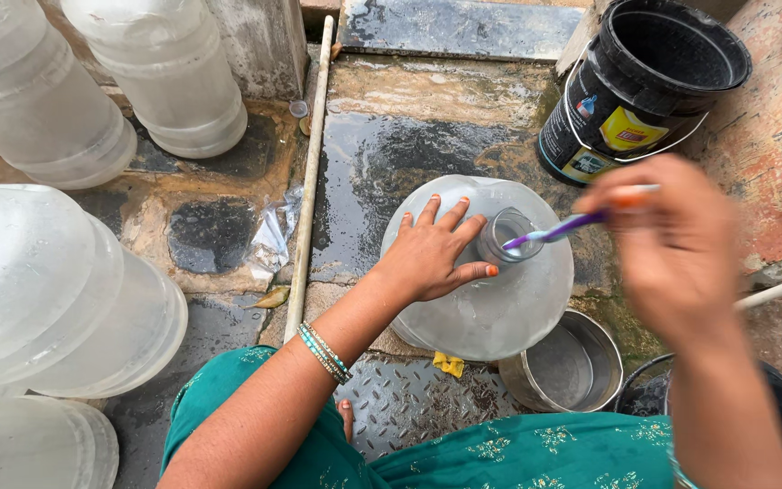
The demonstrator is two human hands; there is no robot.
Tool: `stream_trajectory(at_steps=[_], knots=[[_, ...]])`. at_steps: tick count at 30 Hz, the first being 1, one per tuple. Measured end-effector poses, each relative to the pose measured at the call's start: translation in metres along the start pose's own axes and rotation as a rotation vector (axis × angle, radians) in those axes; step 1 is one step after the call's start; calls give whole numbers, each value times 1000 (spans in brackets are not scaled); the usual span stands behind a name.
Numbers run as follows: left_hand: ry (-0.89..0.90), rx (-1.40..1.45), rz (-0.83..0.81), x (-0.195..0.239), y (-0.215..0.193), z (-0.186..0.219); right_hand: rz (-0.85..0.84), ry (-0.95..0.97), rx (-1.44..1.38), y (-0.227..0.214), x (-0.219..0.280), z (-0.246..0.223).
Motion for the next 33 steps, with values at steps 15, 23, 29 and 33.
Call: stream_trajectory(at_steps=[15,23,29,33], knots=[[-73,102,7,3,-11,1,-36,-82,2,1,-4,-22],[-122,135,48,3,-8,10,-158,11,-47,68,0,46],[-172,174,80,3,-11,7,-144,52,-49,60,5,49],[-208,190,105,2,-7,6,-126,81,-82,66,4,50]])
Point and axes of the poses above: each hand's wrist, its own x-axis away from the middle knuckle, its own y-axis out of the palm, z = x × y, the point moved 5 cm from there along -x, towards the middle knuckle, and after that the axes turned 10 degrees about -y, right-handed, at the moved point
